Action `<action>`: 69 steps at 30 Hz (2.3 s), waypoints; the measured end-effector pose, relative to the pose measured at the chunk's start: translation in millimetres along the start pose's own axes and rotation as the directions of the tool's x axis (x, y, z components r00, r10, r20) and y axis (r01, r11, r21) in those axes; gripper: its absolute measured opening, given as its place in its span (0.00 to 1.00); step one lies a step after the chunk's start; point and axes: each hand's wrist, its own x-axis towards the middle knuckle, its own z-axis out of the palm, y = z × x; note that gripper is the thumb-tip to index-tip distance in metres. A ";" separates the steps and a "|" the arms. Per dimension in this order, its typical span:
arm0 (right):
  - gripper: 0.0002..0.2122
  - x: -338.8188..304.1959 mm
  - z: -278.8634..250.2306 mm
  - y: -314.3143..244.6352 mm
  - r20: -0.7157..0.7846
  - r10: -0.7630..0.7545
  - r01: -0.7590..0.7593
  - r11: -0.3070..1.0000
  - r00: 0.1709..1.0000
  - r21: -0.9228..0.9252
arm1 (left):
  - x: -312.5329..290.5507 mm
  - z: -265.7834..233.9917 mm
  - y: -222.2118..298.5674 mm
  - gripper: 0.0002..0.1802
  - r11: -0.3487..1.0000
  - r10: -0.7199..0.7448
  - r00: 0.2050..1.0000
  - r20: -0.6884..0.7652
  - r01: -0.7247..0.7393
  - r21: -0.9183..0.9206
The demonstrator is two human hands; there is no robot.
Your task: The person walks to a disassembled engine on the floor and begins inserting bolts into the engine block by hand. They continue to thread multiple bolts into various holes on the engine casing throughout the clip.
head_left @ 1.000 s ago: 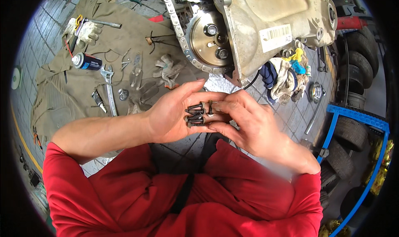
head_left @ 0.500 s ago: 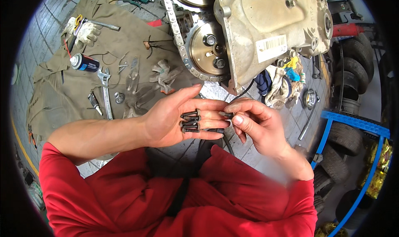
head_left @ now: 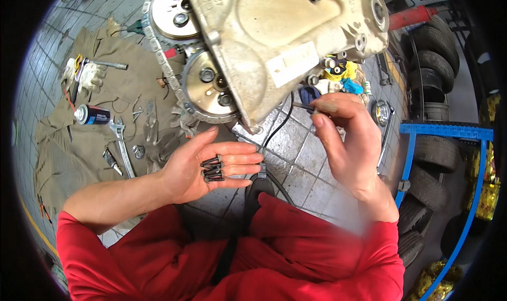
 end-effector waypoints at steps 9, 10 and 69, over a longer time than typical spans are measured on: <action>0.14 15.4 13.1 9.9 0.076 -0.308 0.316 0.907 0.948 -0.279 | 3.9 -4.7 -0.7 0.44 0.999 0.016 0.999 0.046 -0.014 -0.037; 0.14 16.8 17.9 10.1 0.064 -0.312 0.317 0.905 0.948 -0.283 | 4.2 -5.0 -1.0 0.45 1.000 0.013 0.999 0.030 -0.013 -0.026; 0.08 -12.4 28.6 -11.4 0.792 0.423 -0.836 0.514 0.441 0.191 | -6.1 7.3 -3.1 0.11 0.643 0.175 0.982 -0.075 -0.057 0.764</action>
